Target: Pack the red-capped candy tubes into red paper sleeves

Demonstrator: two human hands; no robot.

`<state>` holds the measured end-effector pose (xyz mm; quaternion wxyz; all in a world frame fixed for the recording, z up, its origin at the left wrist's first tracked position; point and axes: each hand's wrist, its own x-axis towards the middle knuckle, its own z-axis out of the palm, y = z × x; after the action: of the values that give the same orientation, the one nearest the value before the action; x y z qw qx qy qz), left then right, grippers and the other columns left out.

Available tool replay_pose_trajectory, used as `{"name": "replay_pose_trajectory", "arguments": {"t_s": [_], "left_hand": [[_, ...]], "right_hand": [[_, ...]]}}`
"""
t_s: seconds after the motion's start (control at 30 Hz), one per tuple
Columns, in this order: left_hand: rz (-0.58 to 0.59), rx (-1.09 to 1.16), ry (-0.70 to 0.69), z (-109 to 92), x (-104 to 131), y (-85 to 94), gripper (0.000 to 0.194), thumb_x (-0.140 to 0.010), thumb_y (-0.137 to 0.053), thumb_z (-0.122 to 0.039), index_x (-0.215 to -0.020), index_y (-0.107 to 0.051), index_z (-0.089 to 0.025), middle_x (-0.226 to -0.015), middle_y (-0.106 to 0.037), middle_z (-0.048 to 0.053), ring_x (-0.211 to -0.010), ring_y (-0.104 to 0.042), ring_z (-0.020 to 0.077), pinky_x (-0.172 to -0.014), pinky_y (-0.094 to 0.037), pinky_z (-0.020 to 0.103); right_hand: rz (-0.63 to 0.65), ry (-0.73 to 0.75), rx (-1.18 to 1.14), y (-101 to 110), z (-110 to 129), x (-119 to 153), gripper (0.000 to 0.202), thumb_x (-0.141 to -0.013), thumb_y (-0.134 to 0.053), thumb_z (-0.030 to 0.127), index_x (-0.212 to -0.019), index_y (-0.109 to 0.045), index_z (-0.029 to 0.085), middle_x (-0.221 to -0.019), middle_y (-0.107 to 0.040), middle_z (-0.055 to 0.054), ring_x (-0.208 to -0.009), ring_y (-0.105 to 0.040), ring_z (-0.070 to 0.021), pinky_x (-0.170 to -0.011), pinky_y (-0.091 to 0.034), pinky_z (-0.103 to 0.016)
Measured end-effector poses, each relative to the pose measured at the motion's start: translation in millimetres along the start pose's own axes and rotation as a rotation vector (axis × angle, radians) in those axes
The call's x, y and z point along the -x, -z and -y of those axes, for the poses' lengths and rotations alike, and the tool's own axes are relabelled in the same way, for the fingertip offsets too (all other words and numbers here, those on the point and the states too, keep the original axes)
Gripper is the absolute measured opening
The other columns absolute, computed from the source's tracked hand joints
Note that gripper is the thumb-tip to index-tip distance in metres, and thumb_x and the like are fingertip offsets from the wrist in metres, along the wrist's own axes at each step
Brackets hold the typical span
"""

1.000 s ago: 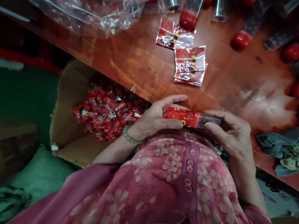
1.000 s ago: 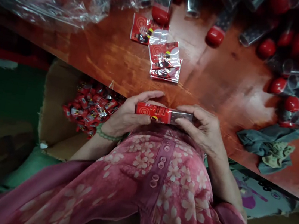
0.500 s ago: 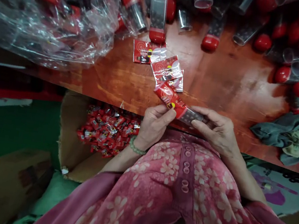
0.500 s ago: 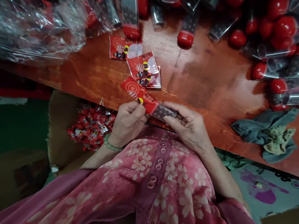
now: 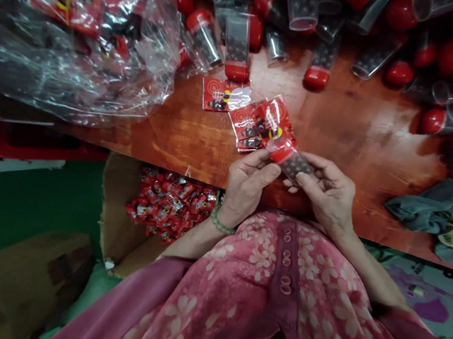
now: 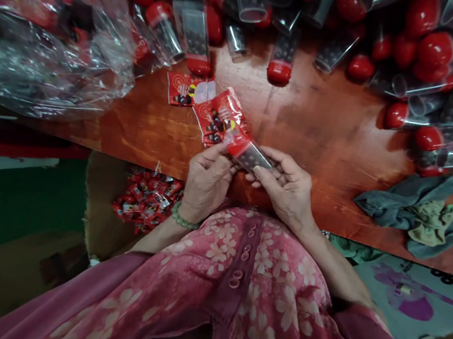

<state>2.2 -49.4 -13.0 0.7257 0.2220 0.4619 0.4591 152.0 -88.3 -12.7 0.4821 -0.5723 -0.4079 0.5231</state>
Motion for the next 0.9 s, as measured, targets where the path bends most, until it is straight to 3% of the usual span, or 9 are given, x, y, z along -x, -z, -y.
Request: {"name": "replay_pose_trajectory", "arguments": {"t_s": [0.13,0.3,0.43,0.53,0.7,0.9], "left_hand": [[0.052,0.004,0.027,-0.4,-4.6,-4.7,0.034,-0.07,-0.091,-0.048,-0.091,-0.082,-0.023,-0.085,-0.077,-0.001,-0.077,-0.066,0.0088,-0.082,-0.053,0.022],[0.028,0.053,0.04,-0.6,-8.5,-10.1,0.03,-0.066,-0.094,-0.046,-0.082,-0.082,-0.024,-0.083,-0.077,-0.003,-0.076,-0.066,0.0081,-0.084,-0.054,0.021],[0.025,0.075,0.024,0.8,-10.0,-11.3,0.031,-0.067,-0.093,-0.048,-0.08,-0.081,-0.023,-0.079,-0.075,-0.003,-0.075,-0.066,0.0092,-0.084,-0.055,0.023],[-0.029,0.113,-0.013,1.7,-12.4,-11.5,0.035,-0.074,-0.086,-0.055,-0.075,-0.078,-0.021,-0.076,-0.073,-0.002,-0.074,-0.066,0.0112,-0.087,-0.057,0.028],[-0.161,0.063,0.032,2.8,-16.0,-11.7,0.026,-0.084,-0.08,-0.042,-0.069,-0.076,-0.021,-0.074,-0.071,-0.003,-0.077,-0.067,0.0117,-0.093,-0.057,0.032],[-0.126,-0.071,-0.125,11.4,-15.3,-9.3,0.028,-0.081,-0.081,-0.052,-0.08,-0.082,-0.024,-0.082,-0.077,-0.002,-0.088,-0.072,0.0146,-0.099,-0.056,0.033]], "right_hand": [[0.015,-0.081,-0.153,0.3,-1.5,-1.0,0.032,-0.085,-0.082,0.036,-0.112,-0.072,0.024,-0.085,-0.081,0.002,-0.068,-0.078,-0.0132,-0.063,-0.066,-0.023],[-0.073,-0.074,-0.104,-4.0,0.5,-0.1,0.033,-0.084,-0.082,0.037,-0.112,-0.073,0.025,-0.091,-0.082,0.001,-0.071,-0.078,-0.0128,-0.067,-0.067,-0.024],[-0.074,-0.054,-0.111,-4.7,-0.7,-0.4,0.029,-0.086,-0.08,0.036,-0.112,-0.073,0.027,-0.091,-0.081,0.002,-0.071,-0.078,-0.0122,-0.067,-0.066,-0.023],[-0.068,-0.071,-0.095,-3.1,-1.6,0.4,0.03,-0.086,-0.08,0.037,-0.112,-0.072,0.025,-0.089,-0.081,0.002,-0.071,-0.078,-0.0122,-0.068,-0.067,-0.024],[-0.092,-0.084,-0.09,-1.8,0.1,1.4,0.032,-0.085,-0.081,0.038,-0.111,-0.071,0.023,-0.082,-0.081,0.002,-0.068,-0.078,-0.0132,-0.066,-0.067,-0.024],[-0.163,-0.082,-0.119,-4.2,1.4,-1.4,0.032,-0.084,-0.082,0.041,-0.109,-0.071,0.024,-0.082,-0.081,0.001,-0.066,-0.078,-0.0145,-0.065,-0.068,-0.026]]}}
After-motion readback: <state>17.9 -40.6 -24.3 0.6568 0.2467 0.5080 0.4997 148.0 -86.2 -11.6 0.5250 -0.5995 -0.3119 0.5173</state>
